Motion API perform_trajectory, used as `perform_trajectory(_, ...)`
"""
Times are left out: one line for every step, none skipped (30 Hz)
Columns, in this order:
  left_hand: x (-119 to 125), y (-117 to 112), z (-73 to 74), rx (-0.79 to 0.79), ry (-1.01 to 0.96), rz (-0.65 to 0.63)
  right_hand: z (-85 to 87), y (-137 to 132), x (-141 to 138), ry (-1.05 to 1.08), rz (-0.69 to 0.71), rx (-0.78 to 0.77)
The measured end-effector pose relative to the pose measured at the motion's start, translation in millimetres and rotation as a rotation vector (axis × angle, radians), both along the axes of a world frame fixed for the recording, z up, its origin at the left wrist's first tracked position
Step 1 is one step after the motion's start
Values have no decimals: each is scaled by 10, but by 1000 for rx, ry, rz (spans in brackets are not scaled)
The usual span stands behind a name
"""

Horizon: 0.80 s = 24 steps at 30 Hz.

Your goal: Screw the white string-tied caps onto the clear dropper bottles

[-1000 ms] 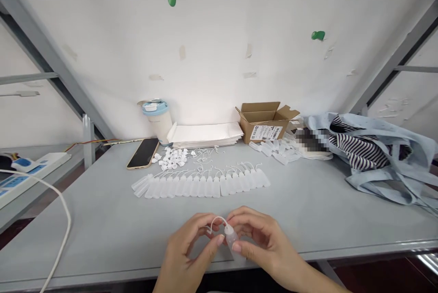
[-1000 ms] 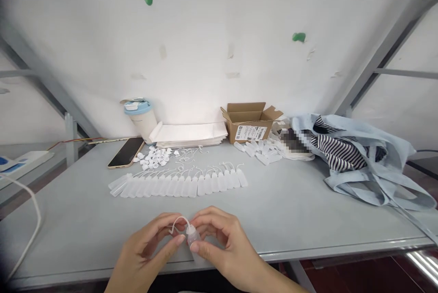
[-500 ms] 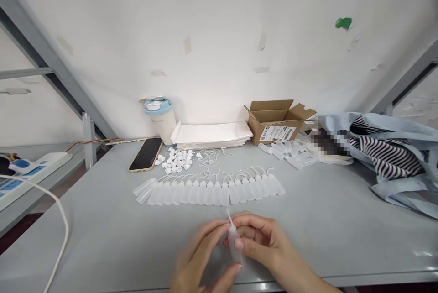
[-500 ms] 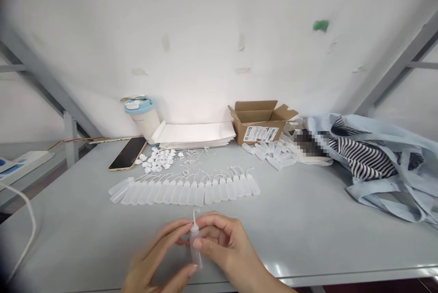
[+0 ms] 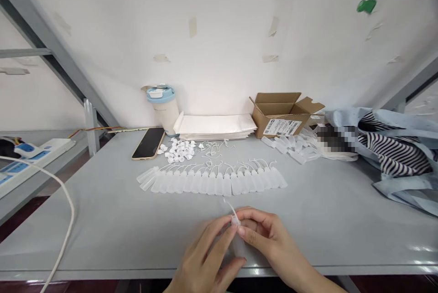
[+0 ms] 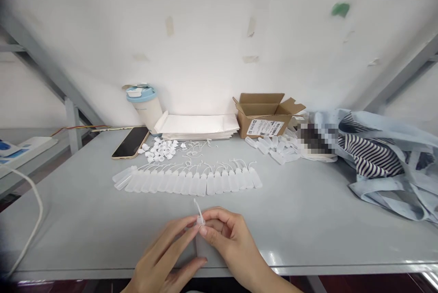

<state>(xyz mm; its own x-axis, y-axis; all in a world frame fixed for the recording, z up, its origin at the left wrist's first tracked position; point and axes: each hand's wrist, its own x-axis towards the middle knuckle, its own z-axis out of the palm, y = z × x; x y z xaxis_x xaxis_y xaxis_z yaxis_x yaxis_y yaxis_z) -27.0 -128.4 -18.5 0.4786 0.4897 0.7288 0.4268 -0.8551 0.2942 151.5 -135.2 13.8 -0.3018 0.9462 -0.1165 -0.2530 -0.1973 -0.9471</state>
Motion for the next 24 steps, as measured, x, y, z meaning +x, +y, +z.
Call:
perform_trajectory(-2, -2, -11, -4, -11, 0, 5, -1, 0, -5, 9, 10)
perform_trajectory(-3, -4, -20, -7, -22, 0, 11, -5, -1, -5, 19, 18)
perform_trajectory(-3, -6, -28, -8, -36, 0, 18, -12, -3, -1, 33, 24)
perform_trajectory(-2, -7, -33, -12, -52, 2, 25, -20, -7, 10, 48, 25)
perform_trajectory(0, -9, -36, -18, -71, 7, 32, -30, -13, 24, 62, 25)
perform_trajectory(4, -12, -37, -25, -91, 11, 38, -40, -22, 35, 75, 27)
perform_trajectory(7, -15, -35, -32, -108, 17, 42, -49, -32, 39, 81, 34)
perform_trajectory(11, -17, -33, -36, -119, 26, 44, -57, -44, 33, 76, 48)
perform_trajectory(14, -20, -30, -37, -120, 35, 43, -63, -55, 13, 59, 69)
perform_trajectory(17, -22, -27, -35, -111, 45, 39, -67, -66, -17, 36, 92)
perform_trajectory(19, -23, -26, -26, -95, 55, 31, -67, -76, -53, 9, 107)
perform_trajectory(22, -23, -27, -12, -75, 65, 20, -65, -84, -85, -18, 108)
perform_trajectory(25, -24, -31, 5, -55, 75, 5, -61, -91, -112, -42, 95)
perform_trajectory(29, -25, -37, 25, -36, 81, -12, -56, -97, -132, -61, 71)
perform_trajectory(36, -27, -47, 43, -21, 90, -30, -50, -101, -147, -75, 43)
perform_trajectory(44, -32, -59, 59, -11, 104, -47, -44, -106, -163, -86, 20)
perform_trajectory(54, -38, -73, 71, -1, 120, -63, -40, -110, -186, -95, 9)
perform_trajectory(65, -45, -88, 80, 12, 134, -76, -38, -114, -215, -103, 13)
perform_trajectory(76, -54, -103, 91, 28, 143, -86, -38, -118, -249, -108, 27)
perform_trajectory(85, -64, -116, 103, 43, 150, -92, -40, -124, -285, -115, 46)
perform_trajectory(91, -72, -126, 117, 59, 153, -95, -43, -130, -322, -123, 68)
perform_trajectory(94, -79, -133, 132, 71, 157, -94, -47, -136, -357, -131, 90)
perform_trajectory(94, -85, -135, 143, 80, 165, -93, -50, -143, -388, -137, 108)
perform_trajectory(90, -88, -134, 152, 86, 176, -91, -52, -150, -417, -141, 122)
